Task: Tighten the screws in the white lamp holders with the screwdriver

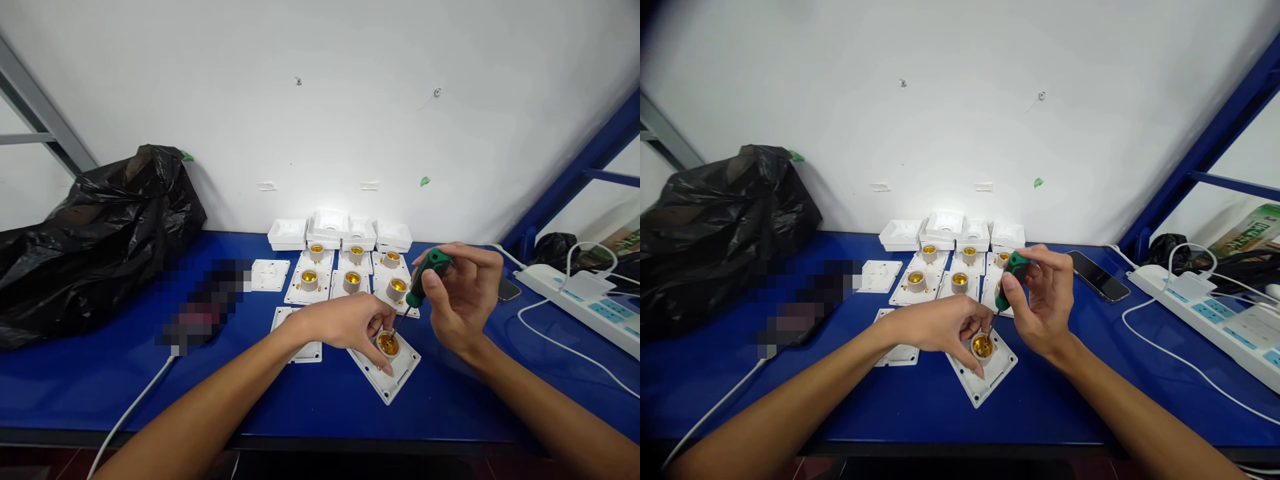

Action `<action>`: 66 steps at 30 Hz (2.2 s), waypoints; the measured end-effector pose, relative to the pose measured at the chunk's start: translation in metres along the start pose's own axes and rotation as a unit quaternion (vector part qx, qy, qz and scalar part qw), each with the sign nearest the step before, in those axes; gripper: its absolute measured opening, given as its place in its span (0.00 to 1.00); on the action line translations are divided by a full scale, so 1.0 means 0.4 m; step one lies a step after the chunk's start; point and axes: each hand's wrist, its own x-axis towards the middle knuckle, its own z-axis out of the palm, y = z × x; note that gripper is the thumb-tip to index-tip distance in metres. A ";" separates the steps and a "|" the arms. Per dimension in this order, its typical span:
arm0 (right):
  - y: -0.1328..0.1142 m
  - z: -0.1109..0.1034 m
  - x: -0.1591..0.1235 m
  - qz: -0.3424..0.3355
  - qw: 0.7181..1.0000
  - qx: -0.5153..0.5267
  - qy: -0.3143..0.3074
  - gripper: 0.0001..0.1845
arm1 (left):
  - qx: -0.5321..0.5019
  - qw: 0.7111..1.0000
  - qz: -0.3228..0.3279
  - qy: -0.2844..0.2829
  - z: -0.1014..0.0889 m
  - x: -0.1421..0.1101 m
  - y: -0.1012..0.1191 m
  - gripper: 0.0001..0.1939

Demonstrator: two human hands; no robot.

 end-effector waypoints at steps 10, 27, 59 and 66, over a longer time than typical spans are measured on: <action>0.001 -0.007 0.010 0.067 0.997 -0.001 0.035 0.14 | -0.039 0.999 0.013 -0.015 -0.014 -0.010 -0.003 0.29; 0.003 -0.010 0.012 0.097 0.994 0.023 0.037 0.14 | 0.025 0.997 0.059 0.040 0.010 0.000 0.009 0.27; 0.009 -0.014 0.009 0.099 0.995 0.012 0.030 0.15 | 0.066 0.998 0.013 0.016 0.028 0.017 -0.001 0.24; -0.001 -0.008 0.013 0.089 0.995 0.005 0.034 0.14 | 0.067 0.998 0.005 0.013 0.024 0.015 0.011 0.23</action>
